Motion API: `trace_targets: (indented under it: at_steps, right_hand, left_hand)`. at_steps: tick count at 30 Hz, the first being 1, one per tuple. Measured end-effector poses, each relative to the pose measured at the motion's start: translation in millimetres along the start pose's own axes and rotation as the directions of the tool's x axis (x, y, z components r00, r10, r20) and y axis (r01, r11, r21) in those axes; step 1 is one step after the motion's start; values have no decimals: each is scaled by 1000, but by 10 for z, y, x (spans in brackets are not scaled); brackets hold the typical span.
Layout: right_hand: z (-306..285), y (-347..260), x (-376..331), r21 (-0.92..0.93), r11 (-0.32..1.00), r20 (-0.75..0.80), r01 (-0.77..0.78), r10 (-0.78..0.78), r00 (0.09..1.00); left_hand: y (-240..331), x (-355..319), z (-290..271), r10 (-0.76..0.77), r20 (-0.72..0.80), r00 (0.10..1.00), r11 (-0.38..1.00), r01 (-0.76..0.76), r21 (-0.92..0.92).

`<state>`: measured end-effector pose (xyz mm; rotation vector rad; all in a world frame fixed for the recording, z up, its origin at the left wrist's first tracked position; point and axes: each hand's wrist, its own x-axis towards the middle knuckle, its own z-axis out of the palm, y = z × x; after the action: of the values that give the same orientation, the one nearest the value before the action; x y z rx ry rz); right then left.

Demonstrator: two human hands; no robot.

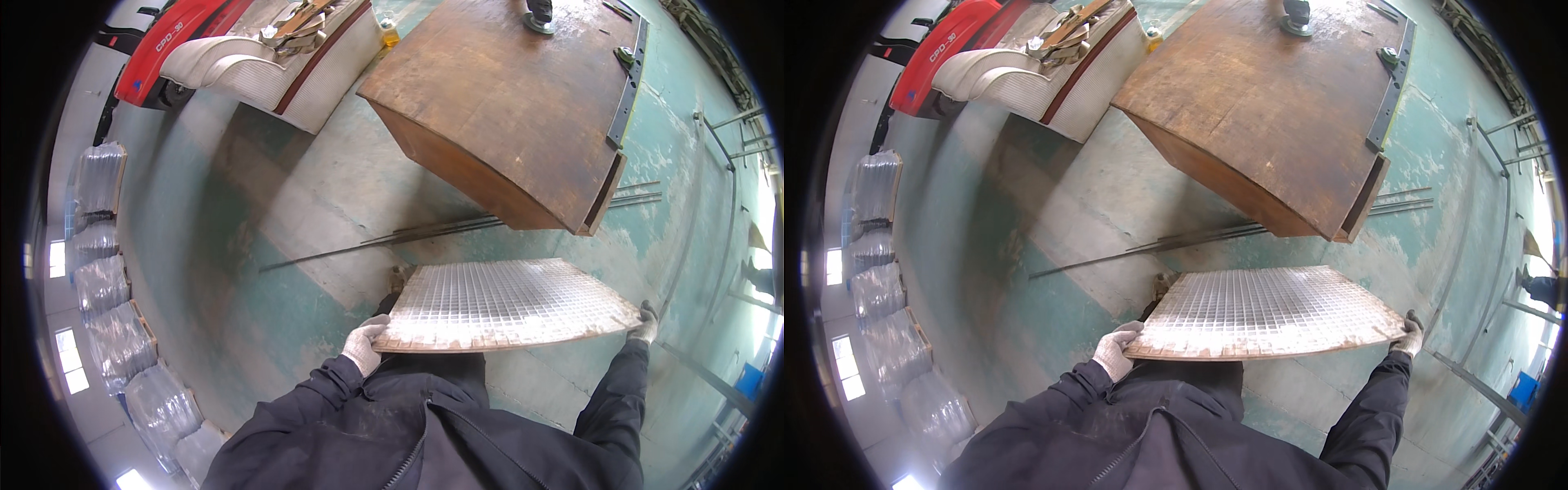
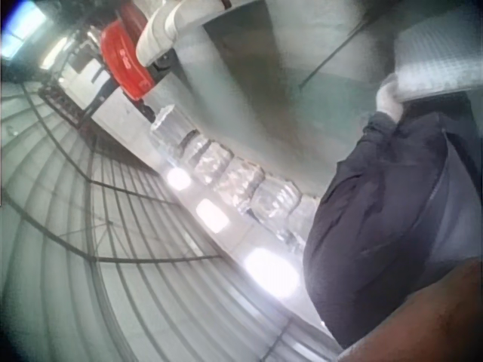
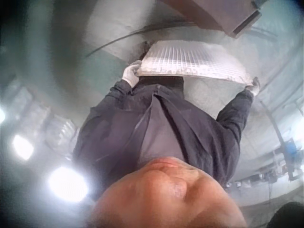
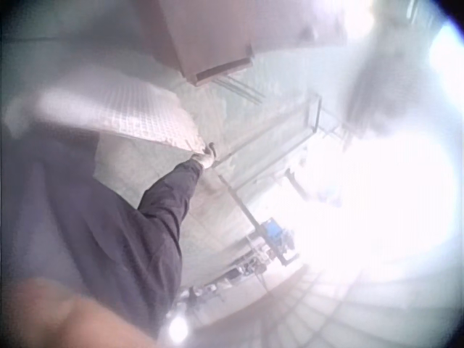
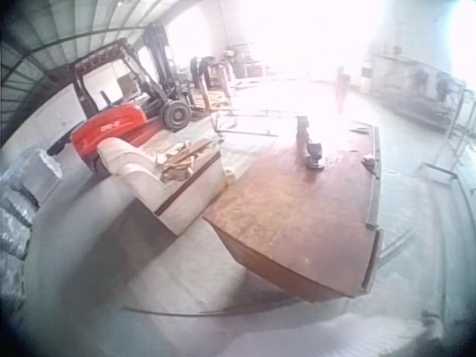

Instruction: The person sweeps debris into a dustpan using a broom in a workshop. They then walk across the room, place the dustpan on a workbench, and later pick up a metal grate and a long rod from a sofa before removing gloves.

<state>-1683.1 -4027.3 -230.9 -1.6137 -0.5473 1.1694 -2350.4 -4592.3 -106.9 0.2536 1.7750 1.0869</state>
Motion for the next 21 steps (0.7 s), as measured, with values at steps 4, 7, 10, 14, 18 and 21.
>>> trace_targets:
  at_steps: [4,7,10,14,18,21]
  right_hand:
    - [-171,122,-30,113,994,-43,-13,18,999]
    - [-326,202,-41,207,978,14,-39,36,999]
    - [-388,233,-101,233,970,51,62,-76,996]
    - [-287,164,-349,237,971,-48,6,5,999]
    - [-159,28,-726,335,940,-21,59,-56,998]
    - [-145,-13,-933,267,962,-17,62,-60,998]
  left_hand:
    - [-90,152,135,-599,-140,788,725,460,-513]
    - [-136,159,156,-478,-148,866,866,436,-247]
    - [-101,211,134,-415,-231,880,906,422,-20]
    - [61,411,46,-414,-339,845,896,444,13]
    - [155,520,-90,-408,-324,854,875,265,-405]
    - [63,550,-222,-286,-316,905,880,117,-460]
